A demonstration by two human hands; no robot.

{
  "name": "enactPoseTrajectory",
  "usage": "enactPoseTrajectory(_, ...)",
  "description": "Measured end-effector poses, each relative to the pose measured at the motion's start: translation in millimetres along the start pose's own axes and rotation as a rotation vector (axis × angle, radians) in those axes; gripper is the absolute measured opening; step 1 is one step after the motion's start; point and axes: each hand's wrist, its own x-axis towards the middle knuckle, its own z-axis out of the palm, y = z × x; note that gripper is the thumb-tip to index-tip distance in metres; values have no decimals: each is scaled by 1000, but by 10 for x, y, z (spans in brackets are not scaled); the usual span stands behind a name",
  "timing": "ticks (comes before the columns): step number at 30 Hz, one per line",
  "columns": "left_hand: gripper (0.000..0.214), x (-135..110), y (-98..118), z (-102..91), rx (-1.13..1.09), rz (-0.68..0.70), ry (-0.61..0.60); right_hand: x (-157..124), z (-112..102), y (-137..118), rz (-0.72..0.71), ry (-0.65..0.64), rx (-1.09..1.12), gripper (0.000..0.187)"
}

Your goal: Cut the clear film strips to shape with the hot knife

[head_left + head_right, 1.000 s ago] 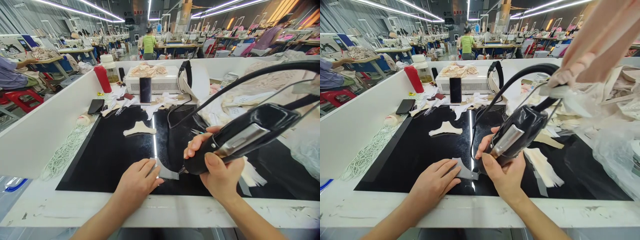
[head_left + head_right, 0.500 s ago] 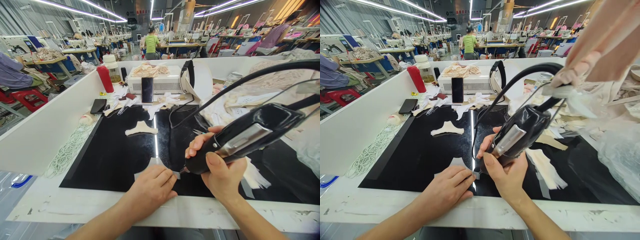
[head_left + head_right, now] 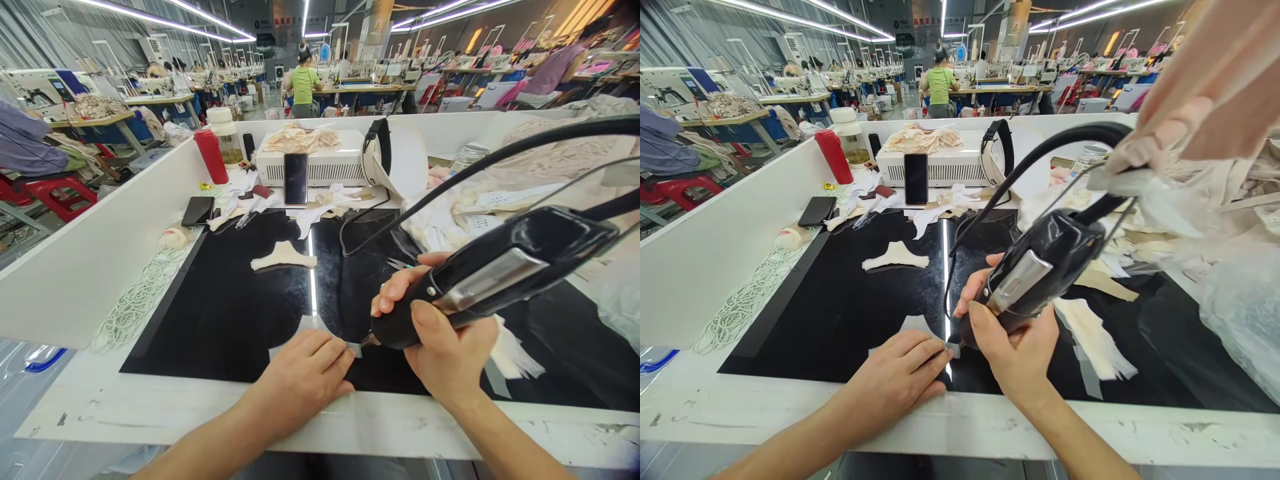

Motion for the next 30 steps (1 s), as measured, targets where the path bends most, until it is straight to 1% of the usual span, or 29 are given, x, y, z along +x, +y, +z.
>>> enactPoseTrajectory(6, 36, 9, 1, -5, -3, 4, -21, -28, -19, -46, -37, -12, 34, 39)
enactPoseTrajectory(12, 36, -12, -13, 20, -16, 10, -19, -73, -2, -29, -24, -14, 17, 36)
enactPoseTrajectory(15, 36, -11, -21, 23, -33, 6, -22, -57, -6, -35, -4, -27, 37, 41)
enactPoseTrajectory(18, 32, 5, -34, -22, -74, 0, -8, -11, 3, -94, 7, -48, 33, 49)
enactPoseTrajectory(20, 28, -11, -58, -82, -106, -10, 29, 30, 40, -167, -1, -44, -35, 46)
enactPoseTrajectory(23, 30, -157, -167, -164, -78, -46, 121, 92, 163, -262, 7, -23, -163, 37)
enactPoseTrajectory(24, 31, -243, -231, -172, -55, -76, 146, 110, 216, -272, 20, -45, -168, 37)
enactPoseTrajectory(26, 35, -446, -396, -146, -31, -135, 136, 137, 321, -252, 46, -65, -123, 38)
enactPoseTrajectory(28, 40, -642, -563, -90, -30, -184, 149, 147, 414, -197, 55, -44, -122, 40)
enactPoseTrajectory(30, 40, -780, -662, -62, -34, -237, 143, 131, 494, -148, 50, -49, -134, 41)
